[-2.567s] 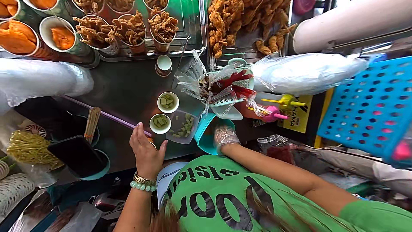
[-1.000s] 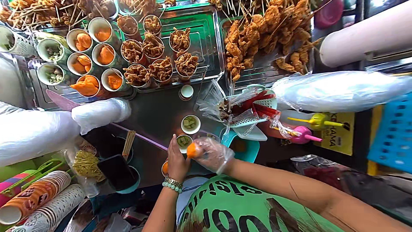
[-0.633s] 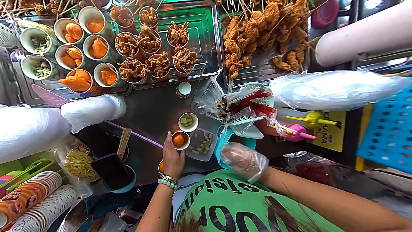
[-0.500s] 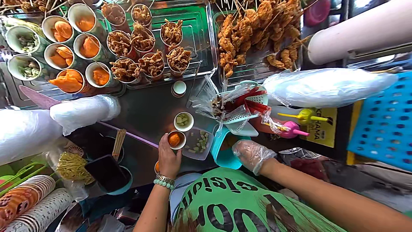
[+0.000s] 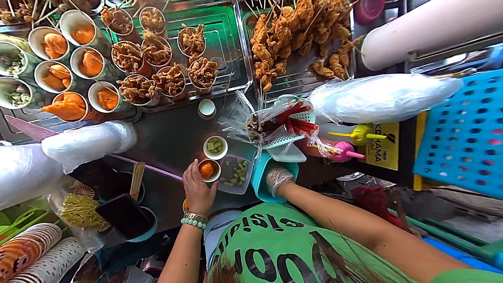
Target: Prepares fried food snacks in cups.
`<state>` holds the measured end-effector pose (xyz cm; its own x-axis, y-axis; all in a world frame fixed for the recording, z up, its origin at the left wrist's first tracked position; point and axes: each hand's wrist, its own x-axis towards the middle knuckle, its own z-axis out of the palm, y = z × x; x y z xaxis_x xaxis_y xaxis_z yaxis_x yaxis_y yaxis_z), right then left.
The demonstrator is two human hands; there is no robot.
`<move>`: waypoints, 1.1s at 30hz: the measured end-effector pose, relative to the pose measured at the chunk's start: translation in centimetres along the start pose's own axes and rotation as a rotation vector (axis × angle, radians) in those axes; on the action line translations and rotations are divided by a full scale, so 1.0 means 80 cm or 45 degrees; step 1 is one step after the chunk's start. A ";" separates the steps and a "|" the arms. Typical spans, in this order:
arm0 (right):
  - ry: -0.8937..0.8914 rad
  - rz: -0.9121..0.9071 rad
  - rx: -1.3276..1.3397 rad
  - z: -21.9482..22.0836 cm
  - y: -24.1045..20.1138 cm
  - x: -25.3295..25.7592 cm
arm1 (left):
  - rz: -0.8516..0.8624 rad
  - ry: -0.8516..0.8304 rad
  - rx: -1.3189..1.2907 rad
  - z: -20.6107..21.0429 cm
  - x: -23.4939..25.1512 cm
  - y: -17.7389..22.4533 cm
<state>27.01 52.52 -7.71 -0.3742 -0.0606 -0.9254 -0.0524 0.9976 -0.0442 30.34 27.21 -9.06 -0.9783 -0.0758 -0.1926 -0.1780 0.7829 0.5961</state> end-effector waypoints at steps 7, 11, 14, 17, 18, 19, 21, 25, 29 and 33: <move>0.072 -0.284 0.199 -0.061 0.025 -0.083 | -0.002 0.065 -0.233 -0.031 0.013 -0.015; 0.300 -0.634 0.542 -0.095 -0.011 -0.093 | 0.008 -0.063 -0.244 -0.030 0.030 -0.013; 0.163 -0.730 0.535 -0.132 -0.068 -0.053 | 0.014 -0.199 -0.167 -0.022 0.040 0.000; 0.171 -0.754 0.348 -0.147 -0.114 -0.009 | 0.019 -0.214 -0.163 -0.015 0.042 0.006; 0.177 -0.679 0.326 -0.151 -0.122 -0.009 | 0.019 -0.204 -0.174 -0.014 0.041 0.006; 0.160 -0.548 0.349 -0.158 -0.125 -0.018 | 0.033 -0.189 -0.181 -0.013 0.040 0.005; 0.284 -0.494 0.217 -0.153 -0.120 -0.025 | 0.055 -0.175 -0.191 -0.013 0.039 0.002; 0.419 -0.654 0.058 -0.127 -0.075 -0.071 | 0.063 -0.192 -0.217 -0.015 0.043 -0.001; -0.076 -0.502 0.049 -0.103 -0.017 -0.099 | 0.042 -0.168 -0.255 -0.017 0.052 0.004; -0.190 -0.080 -0.078 -0.063 0.006 -0.074 | 0.056 -0.141 -0.259 -0.013 0.066 0.014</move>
<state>24.53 53.19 -0.36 -0.2272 -0.1130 -0.9673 -0.1296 0.9879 -0.0850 24.87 27.07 -8.62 -0.9700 0.0326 -0.2408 -0.1641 0.6428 0.7483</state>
